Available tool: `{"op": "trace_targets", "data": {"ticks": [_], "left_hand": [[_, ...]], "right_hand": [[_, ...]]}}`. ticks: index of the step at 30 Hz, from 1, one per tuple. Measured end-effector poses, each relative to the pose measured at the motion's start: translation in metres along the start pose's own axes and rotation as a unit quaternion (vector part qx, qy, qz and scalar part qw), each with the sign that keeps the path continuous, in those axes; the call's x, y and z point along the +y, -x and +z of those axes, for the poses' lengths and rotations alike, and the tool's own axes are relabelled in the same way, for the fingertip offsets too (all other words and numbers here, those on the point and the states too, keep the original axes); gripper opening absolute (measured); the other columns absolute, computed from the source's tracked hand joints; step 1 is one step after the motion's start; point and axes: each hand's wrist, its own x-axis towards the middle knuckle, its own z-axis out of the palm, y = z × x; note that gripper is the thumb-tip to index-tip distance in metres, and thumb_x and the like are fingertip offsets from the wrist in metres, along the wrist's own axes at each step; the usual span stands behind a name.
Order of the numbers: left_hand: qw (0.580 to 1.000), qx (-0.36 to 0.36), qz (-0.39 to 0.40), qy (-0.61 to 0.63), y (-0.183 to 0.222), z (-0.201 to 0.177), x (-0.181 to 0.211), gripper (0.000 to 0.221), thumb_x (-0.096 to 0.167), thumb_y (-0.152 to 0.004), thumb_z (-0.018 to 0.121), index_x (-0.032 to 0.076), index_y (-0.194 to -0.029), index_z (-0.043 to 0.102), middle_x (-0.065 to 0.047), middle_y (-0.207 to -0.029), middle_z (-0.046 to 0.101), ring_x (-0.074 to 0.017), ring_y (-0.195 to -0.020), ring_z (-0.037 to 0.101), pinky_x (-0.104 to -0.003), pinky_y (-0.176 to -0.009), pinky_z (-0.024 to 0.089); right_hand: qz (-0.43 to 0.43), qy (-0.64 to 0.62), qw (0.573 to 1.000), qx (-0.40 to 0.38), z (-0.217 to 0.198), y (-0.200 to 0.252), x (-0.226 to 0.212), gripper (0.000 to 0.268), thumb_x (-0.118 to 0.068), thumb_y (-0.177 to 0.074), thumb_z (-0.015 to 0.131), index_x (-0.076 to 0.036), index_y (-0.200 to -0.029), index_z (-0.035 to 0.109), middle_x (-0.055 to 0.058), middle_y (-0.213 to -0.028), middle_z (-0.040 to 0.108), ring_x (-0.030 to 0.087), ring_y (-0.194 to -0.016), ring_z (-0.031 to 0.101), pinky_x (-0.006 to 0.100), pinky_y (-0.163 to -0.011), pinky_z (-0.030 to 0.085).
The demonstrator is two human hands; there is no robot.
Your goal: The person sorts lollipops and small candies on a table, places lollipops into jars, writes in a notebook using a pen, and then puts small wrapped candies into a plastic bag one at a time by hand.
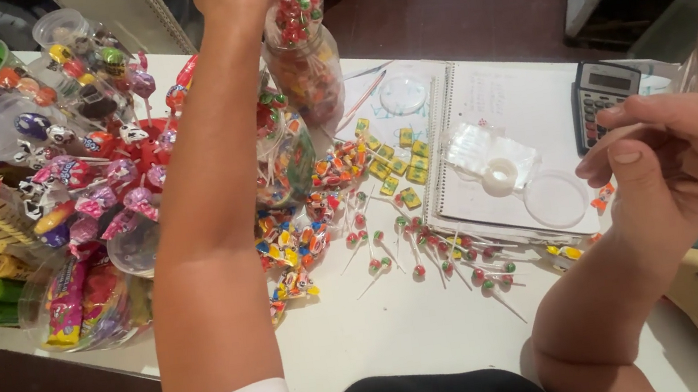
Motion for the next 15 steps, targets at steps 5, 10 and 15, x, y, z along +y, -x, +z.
{"op": "trace_targets", "data": {"ticks": [5, 10, 15], "left_hand": [[0.999, -0.039, -0.007, 0.000, 0.008, -0.009, 0.009, 0.047, 0.046, -0.075, 0.092, 0.016, -0.100, 0.067, -0.003, -0.093, 0.070, -0.0322, -0.088, 0.070, -0.048, -0.067, 0.059], [0.997, -0.080, -0.010, -0.004, 0.011, -0.020, 0.008, 0.049, 0.046, -0.076, 0.092, 0.016, -0.103, 0.063, -0.003, -0.094, 0.068, -0.0317, -0.088, 0.070, -0.048, -0.068, 0.059], [0.995, -0.076, 0.066, 0.024, 0.023, -0.034, -0.006, 0.052, 0.039, -0.070, 0.100, 0.013, -0.095, 0.063, -0.004, -0.091, 0.072, -0.0347, -0.088, 0.070, -0.054, -0.068, 0.056]], "right_hand": [[0.015, -0.001, 1.000, 0.011, 0.001, 0.000, -0.003, 0.030, -0.025, -0.108, 0.066, 0.003, -0.114, 0.059, 0.015, -0.100, 0.064, 0.020, -0.064, 0.062, 0.025, -0.057, 0.044], [0.015, 0.007, 1.000, 0.015, 0.000, -0.001, -0.002, 0.031, -0.027, -0.108, 0.065, 0.004, -0.112, 0.058, 0.014, -0.100, 0.063, 0.020, -0.064, 0.062, 0.025, -0.058, 0.044], [0.008, 0.000, 1.000, 0.004, 0.000, 0.000, 0.000, 0.032, -0.026, -0.108, 0.065, 0.005, -0.114, 0.058, 0.016, -0.101, 0.064, 0.020, -0.062, 0.062, 0.025, -0.056, 0.044]]}}
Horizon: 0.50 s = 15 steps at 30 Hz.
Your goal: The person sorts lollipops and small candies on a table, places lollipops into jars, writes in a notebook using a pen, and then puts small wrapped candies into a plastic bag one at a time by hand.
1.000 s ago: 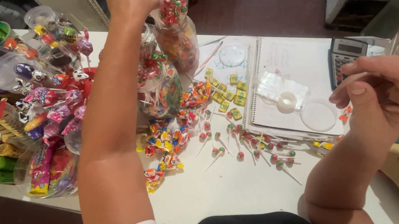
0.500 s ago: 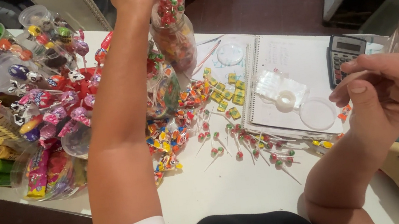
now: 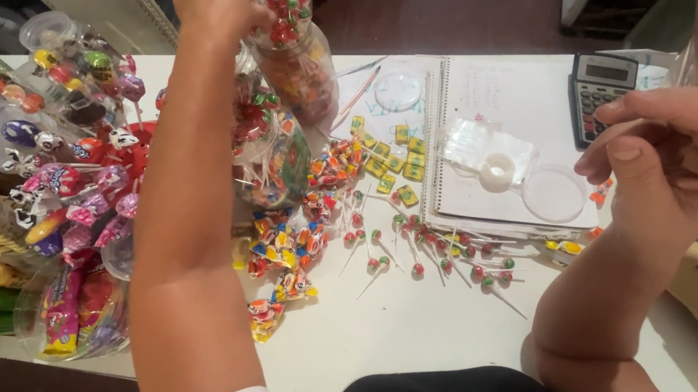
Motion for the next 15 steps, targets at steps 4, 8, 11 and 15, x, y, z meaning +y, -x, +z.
{"op": "trace_targets", "data": {"ticks": [4, 8, 11, 15], "left_hand": [[0.998, -0.016, 0.046, 0.031, -0.008, 0.017, -0.013, 0.034, 0.037, -0.081, 0.093, 0.008, -0.087, 0.076, -0.011, -0.085, 0.071, -0.0335, -0.076, 0.065, -0.050, -0.059, 0.049], [0.995, 0.017, 0.098, 0.013, -0.022, 0.039, -0.023, 0.015, 0.019, -0.091, 0.081, 0.006, -0.094, 0.075, -0.014, -0.086, 0.073, -0.0371, -0.078, 0.067, -0.053, -0.060, 0.048], [0.997, 0.007, 0.079, 0.009, -0.021, 0.043, -0.016, 0.014, 0.019, -0.088, 0.081, 0.007, -0.093, 0.075, -0.017, -0.087, 0.072, -0.0424, -0.081, 0.068, -0.055, -0.063, 0.050], [0.997, -0.073, 0.013, -0.018, -0.031, 0.042, -0.009, 0.024, 0.031, -0.092, 0.080, 0.007, -0.095, 0.074, -0.018, -0.098, 0.073, -0.0429, -0.092, 0.069, -0.055, -0.071, 0.054]], "right_hand": [[0.000, -0.004, 1.000, 0.002, 0.003, 0.000, 0.001, 0.028, -0.022, -0.108, 0.065, 0.004, -0.116, 0.058, 0.017, -0.100, 0.064, 0.020, -0.065, 0.063, 0.025, -0.059, 0.046], [-0.019, -0.005, 1.000, -0.015, 0.002, 0.000, 0.006, 0.027, -0.020, -0.109, 0.064, 0.005, -0.117, 0.058, 0.020, -0.100, 0.063, 0.022, -0.063, 0.062, 0.025, -0.061, 0.045], [-0.021, -0.004, 1.000, -0.017, 0.004, 0.000, 0.002, 0.027, -0.019, -0.109, 0.064, 0.006, -0.117, 0.058, 0.020, -0.101, 0.063, 0.022, -0.064, 0.063, 0.026, -0.059, 0.046], [-0.018, -0.009, 1.000, -0.011, 0.001, -0.001, 0.005, 0.027, -0.019, -0.108, 0.066, 0.005, -0.116, 0.059, 0.019, -0.099, 0.063, 0.022, -0.064, 0.063, 0.026, -0.060, 0.047]]}}
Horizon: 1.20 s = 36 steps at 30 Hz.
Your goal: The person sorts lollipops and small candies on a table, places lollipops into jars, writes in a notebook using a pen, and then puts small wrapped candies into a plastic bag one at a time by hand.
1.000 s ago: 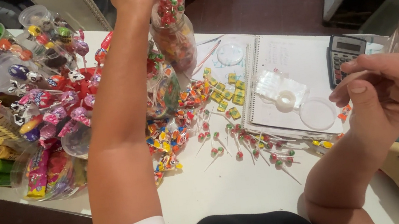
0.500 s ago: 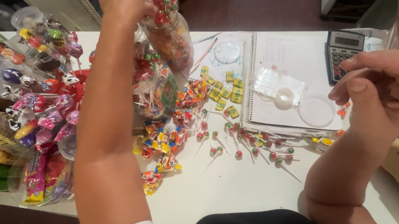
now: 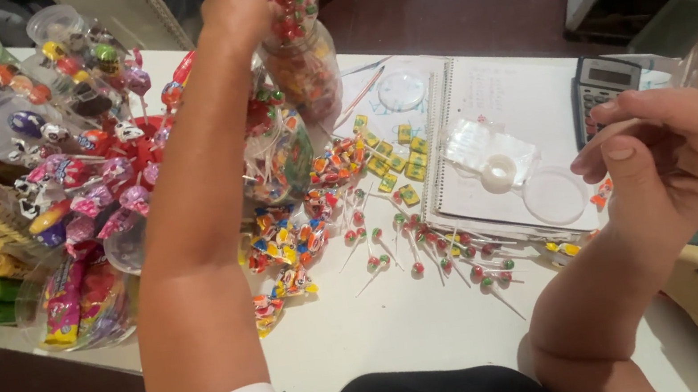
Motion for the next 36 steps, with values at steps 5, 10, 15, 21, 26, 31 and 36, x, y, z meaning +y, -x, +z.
{"op": "trace_targets", "data": {"ticks": [5, 10, 15, 21, 26, 31, 36], "left_hand": [[0.996, 0.037, 0.024, 0.074, 0.043, -0.041, 0.020, 0.033, 0.033, -0.108, 0.049, 0.003, -0.120, 0.058, -0.024, -0.123, 0.064, -0.0487, -0.109, 0.060, -0.061, -0.081, 0.046], [0.964, 0.200, 0.139, 0.106, 0.113, -0.086, 0.055, 0.026, 0.025, -0.111, 0.045, 0.006, -0.125, 0.056, -0.022, -0.106, 0.068, -0.0522, -0.089, 0.063, -0.060, -0.064, 0.044], [0.871, 0.309, 0.298, 0.239, 0.234, -0.120, 0.138, 0.019, -0.005, -0.102, 0.046, 0.005, -0.104, 0.061, -0.012, -0.116, 0.068, -0.0337, -0.105, 0.066, -0.044, -0.086, 0.051], [0.796, 0.156, 0.435, 0.391, 0.333, -0.069, 0.183, 0.092, 0.069, -0.098, 0.052, 0.012, -0.165, 0.024, -0.021, -0.173, 0.027, -0.0410, -0.166, 0.032, -0.055, -0.142, 0.035], [0.624, 0.157, 0.485, 0.592, 0.345, -0.040, 0.249, 0.098, 0.066, -0.105, 0.034, -0.004, -0.163, -0.003, -0.032, -0.172, -0.008, -0.0460, -0.167, -0.005, -0.059, -0.144, 0.004], [0.709, 0.124, 0.486, 0.496, 0.347, -0.033, 0.247, 0.094, 0.065, -0.112, -0.001, -0.019, -0.154, 0.007, -0.048, -0.161, 0.006, -0.0601, -0.160, 0.009, -0.066, -0.140, 0.011], [0.638, -0.114, 0.558, 0.518, 0.337, -0.027, 0.243, 0.116, 0.077, -0.084, 0.037, -0.009, -0.160, 0.020, -0.031, -0.170, 0.019, -0.0511, -0.166, 0.018, -0.063, -0.143, 0.018]], "right_hand": [[0.002, 0.006, 1.000, 0.014, -0.005, -0.001, -0.003, 0.027, -0.022, -0.108, 0.065, 0.003, -0.117, 0.060, 0.016, -0.101, 0.064, 0.020, -0.063, 0.062, 0.024, -0.058, 0.044], [-0.002, -0.003, 1.000, 0.019, -0.006, -0.002, -0.008, 0.029, -0.024, -0.107, 0.065, 0.003, -0.115, 0.059, 0.016, -0.101, 0.064, 0.018, -0.063, 0.062, 0.022, -0.056, 0.044], [0.011, 0.045, 0.996, 0.070, 0.025, -0.005, -0.047, 0.016, 0.008, -0.096, 0.045, 0.004, -0.100, 0.060, 0.017, -0.085, 0.063, 0.017, -0.063, 0.052, 0.028, -0.075, 0.047], [-0.064, -0.014, 0.996, -0.067, 0.025, 0.026, -0.046, 0.056, -0.051, -0.105, 0.053, -0.002, -0.131, 0.057, 0.036, -0.144, 0.053, 0.040, -0.134, 0.064, 0.041, -0.109, 0.063], [-0.062, -0.081, 0.971, -0.217, 0.034, 0.046, -0.017, 0.103, -0.081, -0.098, 0.037, -0.007, -0.166, 0.015, 0.022, -0.175, -0.003, 0.038, -0.168, -0.002, 0.059, -0.142, 0.008], [-0.105, -0.152, 0.979, -0.090, 0.033, 0.041, 0.029, 0.102, -0.068, -0.094, 0.048, -0.007, -0.167, 0.012, 0.022, -0.175, -0.002, 0.038, -0.167, -0.007, 0.070, -0.139, 0.000], [-0.052, -0.567, 0.732, 0.375, 0.046, -0.037, -0.043, 0.107, -0.063, -0.061, 0.025, -0.019, -0.153, -0.008, 0.013, -0.169, -0.015, 0.033, -0.153, -0.007, 0.061, -0.123, -0.002]]}}
